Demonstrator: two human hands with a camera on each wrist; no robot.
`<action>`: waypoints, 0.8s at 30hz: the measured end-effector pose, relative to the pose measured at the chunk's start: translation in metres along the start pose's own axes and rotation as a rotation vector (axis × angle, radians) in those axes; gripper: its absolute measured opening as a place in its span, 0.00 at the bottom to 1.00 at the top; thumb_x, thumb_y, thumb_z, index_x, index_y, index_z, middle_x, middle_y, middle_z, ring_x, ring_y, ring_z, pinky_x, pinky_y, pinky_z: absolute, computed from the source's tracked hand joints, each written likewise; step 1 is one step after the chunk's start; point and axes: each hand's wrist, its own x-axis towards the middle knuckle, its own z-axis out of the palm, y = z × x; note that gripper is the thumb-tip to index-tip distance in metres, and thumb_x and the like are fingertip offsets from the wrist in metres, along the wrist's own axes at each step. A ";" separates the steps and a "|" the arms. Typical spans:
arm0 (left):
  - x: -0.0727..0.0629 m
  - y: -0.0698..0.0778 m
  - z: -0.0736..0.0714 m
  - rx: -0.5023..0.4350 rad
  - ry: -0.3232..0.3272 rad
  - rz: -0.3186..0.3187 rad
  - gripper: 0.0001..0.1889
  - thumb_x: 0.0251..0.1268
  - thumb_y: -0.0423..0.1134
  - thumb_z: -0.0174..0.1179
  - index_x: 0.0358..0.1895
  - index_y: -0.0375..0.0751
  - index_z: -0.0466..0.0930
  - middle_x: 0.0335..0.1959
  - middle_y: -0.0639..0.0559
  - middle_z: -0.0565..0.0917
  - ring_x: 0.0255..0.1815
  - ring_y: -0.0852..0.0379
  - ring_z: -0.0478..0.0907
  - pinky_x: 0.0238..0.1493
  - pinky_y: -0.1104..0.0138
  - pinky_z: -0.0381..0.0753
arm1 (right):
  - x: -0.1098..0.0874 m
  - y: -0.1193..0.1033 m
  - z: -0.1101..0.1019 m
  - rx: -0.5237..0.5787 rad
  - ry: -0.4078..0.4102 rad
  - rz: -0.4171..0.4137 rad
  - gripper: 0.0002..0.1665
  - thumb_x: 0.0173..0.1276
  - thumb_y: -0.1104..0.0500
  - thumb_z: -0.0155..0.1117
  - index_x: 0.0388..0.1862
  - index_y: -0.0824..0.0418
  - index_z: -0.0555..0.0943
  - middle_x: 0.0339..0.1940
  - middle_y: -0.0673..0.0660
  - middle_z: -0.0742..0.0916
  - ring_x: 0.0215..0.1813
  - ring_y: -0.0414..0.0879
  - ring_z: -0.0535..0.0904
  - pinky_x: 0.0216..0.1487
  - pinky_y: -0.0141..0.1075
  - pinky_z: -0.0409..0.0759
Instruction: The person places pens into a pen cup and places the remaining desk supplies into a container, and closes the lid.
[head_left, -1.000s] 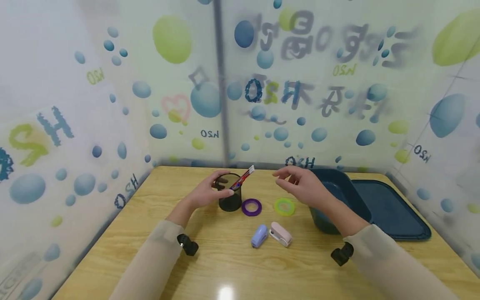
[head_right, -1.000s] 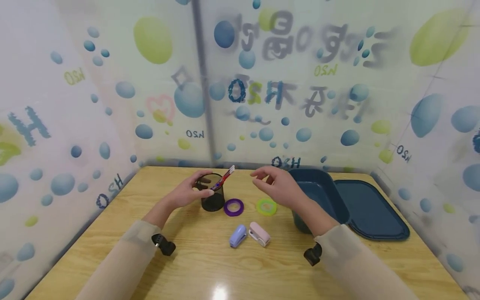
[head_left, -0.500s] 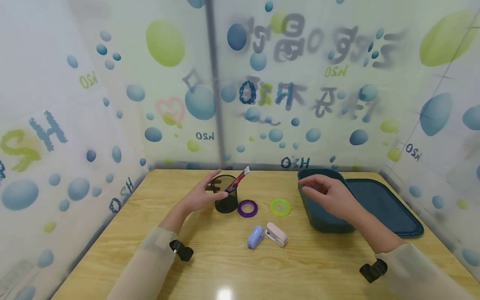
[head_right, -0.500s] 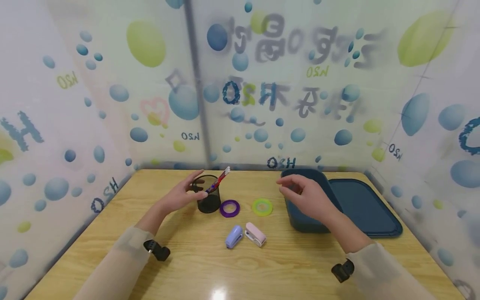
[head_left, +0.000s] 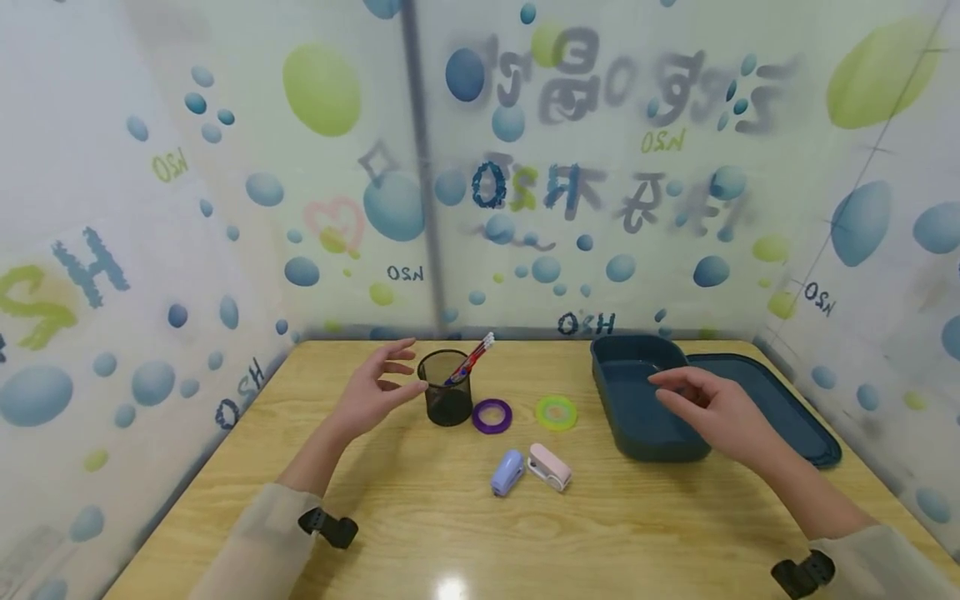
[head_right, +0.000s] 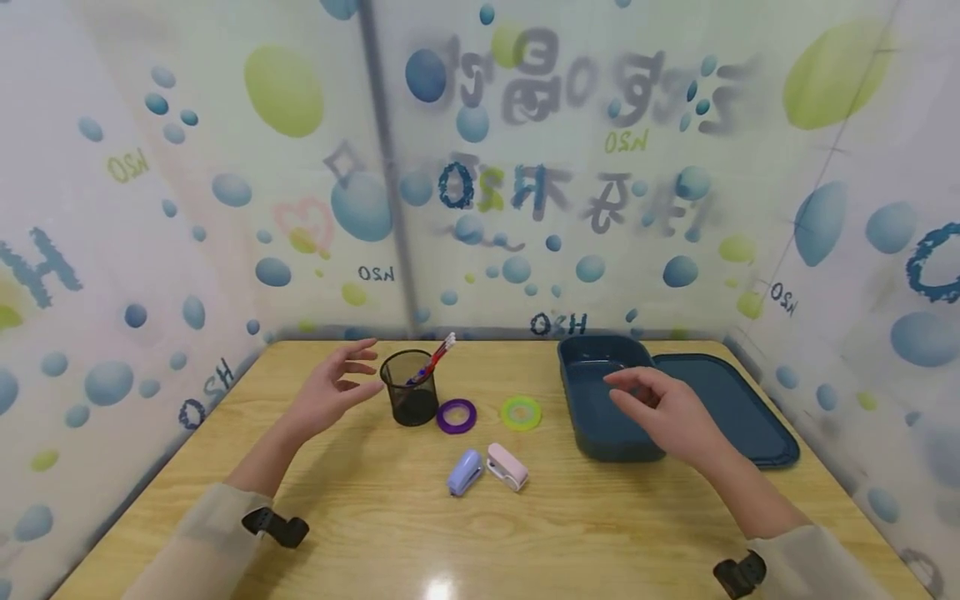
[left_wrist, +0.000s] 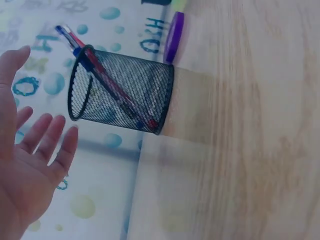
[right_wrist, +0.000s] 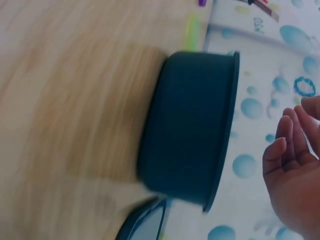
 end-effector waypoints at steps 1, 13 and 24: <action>-0.003 0.003 -0.001 0.000 0.007 0.017 0.37 0.76 0.44 0.73 0.83 0.52 0.69 0.72 0.41 0.79 0.64 0.45 0.84 0.61 0.56 0.86 | -0.002 0.003 -0.003 -0.011 0.004 0.005 0.19 0.86 0.50 0.64 0.69 0.54 0.85 0.39 0.58 0.86 0.32 0.45 0.76 0.32 0.37 0.74; -0.032 0.038 0.010 0.018 -0.178 0.141 0.18 0.79 0.39 0.69 0.67 0.48 0.85 0.51 0.46 0.89 0.45 0.58 0.85 0.46 0.65 0.87 | -0.020 0.048 -0.034 -0.146 0.046 0.079 0.25 0.86 0.47 0.65 0.72 0.58 0.83 0.57 0.58 0.88 0.41 0.37 0.81 0.36 0.35 0.80; -0.039 0.045 0.053 0.070 -0.396 0.084 0.18 0.81 0.49 0.67 0.68 0.55 0.85 0.52 0.55 0.88 0.49 0.58 0.85 0.47 0.64 0.84 | -0.019 0.077 -0.037 -0.232 -0.213 0.135 0.55 0.82 0.42 0.68 0.89 0.71 0.55 0.65 0.74 0.77 0.50 0.49 0.82 0.46 0.43 0.81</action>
